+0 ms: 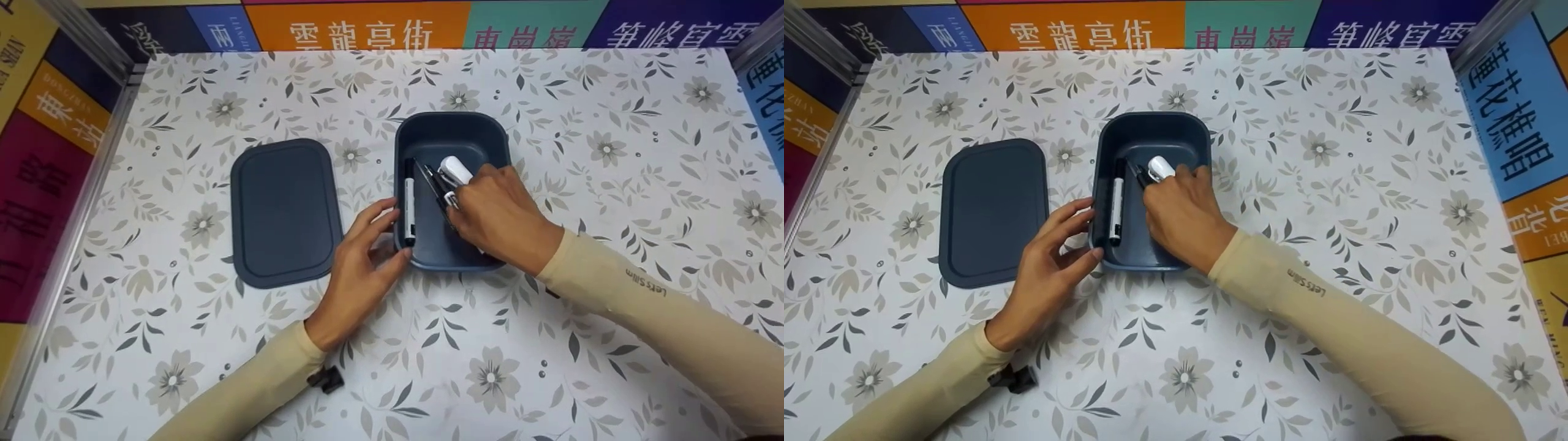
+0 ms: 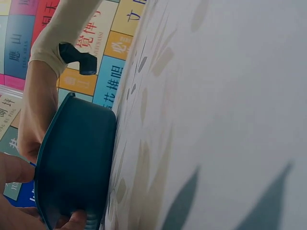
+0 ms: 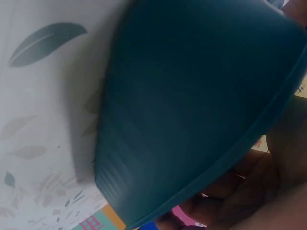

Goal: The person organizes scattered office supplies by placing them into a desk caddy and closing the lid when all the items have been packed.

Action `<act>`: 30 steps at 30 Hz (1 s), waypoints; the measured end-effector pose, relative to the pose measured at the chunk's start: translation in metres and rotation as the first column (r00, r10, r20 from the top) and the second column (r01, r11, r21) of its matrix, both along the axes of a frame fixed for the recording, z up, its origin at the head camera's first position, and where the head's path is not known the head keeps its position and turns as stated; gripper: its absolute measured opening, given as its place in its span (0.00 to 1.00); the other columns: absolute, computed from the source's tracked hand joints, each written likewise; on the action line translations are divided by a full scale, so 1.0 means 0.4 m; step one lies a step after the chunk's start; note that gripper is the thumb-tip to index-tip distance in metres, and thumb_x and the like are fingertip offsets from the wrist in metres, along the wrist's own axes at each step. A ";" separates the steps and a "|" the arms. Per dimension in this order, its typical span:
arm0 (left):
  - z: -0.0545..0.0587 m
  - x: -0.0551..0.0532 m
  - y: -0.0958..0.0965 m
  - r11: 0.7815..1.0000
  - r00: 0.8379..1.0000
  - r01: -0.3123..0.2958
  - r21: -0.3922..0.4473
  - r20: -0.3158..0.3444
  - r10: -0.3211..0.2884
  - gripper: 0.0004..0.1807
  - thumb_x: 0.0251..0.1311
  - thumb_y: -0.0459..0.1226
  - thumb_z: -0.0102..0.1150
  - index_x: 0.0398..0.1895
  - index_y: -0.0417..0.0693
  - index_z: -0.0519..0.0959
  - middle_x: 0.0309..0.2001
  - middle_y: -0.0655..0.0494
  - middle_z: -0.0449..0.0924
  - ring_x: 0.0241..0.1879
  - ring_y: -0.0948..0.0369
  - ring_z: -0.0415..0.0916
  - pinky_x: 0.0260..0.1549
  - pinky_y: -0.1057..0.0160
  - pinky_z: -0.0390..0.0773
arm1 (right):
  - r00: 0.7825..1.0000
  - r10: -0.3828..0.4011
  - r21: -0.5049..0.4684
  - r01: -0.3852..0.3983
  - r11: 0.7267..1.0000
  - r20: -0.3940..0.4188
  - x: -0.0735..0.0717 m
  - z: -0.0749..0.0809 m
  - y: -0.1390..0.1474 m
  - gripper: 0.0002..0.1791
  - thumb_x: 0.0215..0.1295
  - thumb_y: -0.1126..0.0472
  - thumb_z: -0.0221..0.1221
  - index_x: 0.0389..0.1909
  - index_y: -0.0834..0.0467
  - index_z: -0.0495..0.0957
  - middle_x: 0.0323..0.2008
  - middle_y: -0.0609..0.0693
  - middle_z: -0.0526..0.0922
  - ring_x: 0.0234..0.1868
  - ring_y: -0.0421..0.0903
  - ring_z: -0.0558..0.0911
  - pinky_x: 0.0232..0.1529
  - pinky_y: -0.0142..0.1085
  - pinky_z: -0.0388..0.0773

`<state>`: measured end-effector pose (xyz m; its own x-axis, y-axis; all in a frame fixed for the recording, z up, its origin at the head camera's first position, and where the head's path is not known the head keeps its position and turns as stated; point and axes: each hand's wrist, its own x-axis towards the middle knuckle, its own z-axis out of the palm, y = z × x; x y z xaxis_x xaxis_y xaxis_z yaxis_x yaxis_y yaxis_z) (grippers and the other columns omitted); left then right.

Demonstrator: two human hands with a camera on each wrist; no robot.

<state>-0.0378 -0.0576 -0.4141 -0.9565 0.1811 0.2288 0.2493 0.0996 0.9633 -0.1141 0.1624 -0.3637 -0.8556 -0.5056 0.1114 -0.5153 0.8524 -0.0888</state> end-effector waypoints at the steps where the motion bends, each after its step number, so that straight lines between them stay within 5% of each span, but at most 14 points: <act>1: -0.001 -0.001 0.000 1.000 1.000 0.000 0.004 0.001 0.000 0.31 0.61 0.26 0.65 0.69 0.36 0.71 0.73 0.56 0.64 0.57 0.50 0.78 0.54 0.59 0.82 | 1.000 0.000 0.009 -0.001 1.000 0.009 0.000 0.000 -0.004 0.18 0.63 0.56 0.63 0.15 0.60 0.79 0.18 0.58 0.81 0.33 0.59 0.77 0.38 0.54 0.72; 12: -0.002 0.000 0.000 1.000 1.000 0.002 0.023 0.008 -0.002 0.31 0.61 0.26 0.65 0.68 0.35 0.72 0.72 0.55 0.65 0.55 0.47 0.79 0.56 0.58 0.81 | 0.995 0.022 0.032 -0.026 0.999 0.098 -0.003 -0.001 -0.031 0.15 0.62 0.57 0.62 0.17 0.58 0.80 0.22 0.58 0.83 0.34 0.60 0.78 0.39 0.55 0.72; 30: -0.001 -0.002 -0.002 1.000 1.000 0.003 0.000 -0.008 -0.003 0.31 0.59 0.24 0.65 0.68 0.34 0.72 0.73 0.51 0.64 0.56 0.47 0.79 0.53 0.60 0.83 | 0.993 0.041 0.048 -0.047 0.998 0.112 -0.011 -0.002 -0.053 0.14 0.60 0.57 0.64 0.17 0.57 0.80 0.23 0.58 0.83 0.33 0.60 0.80 0.36 0.57 0.75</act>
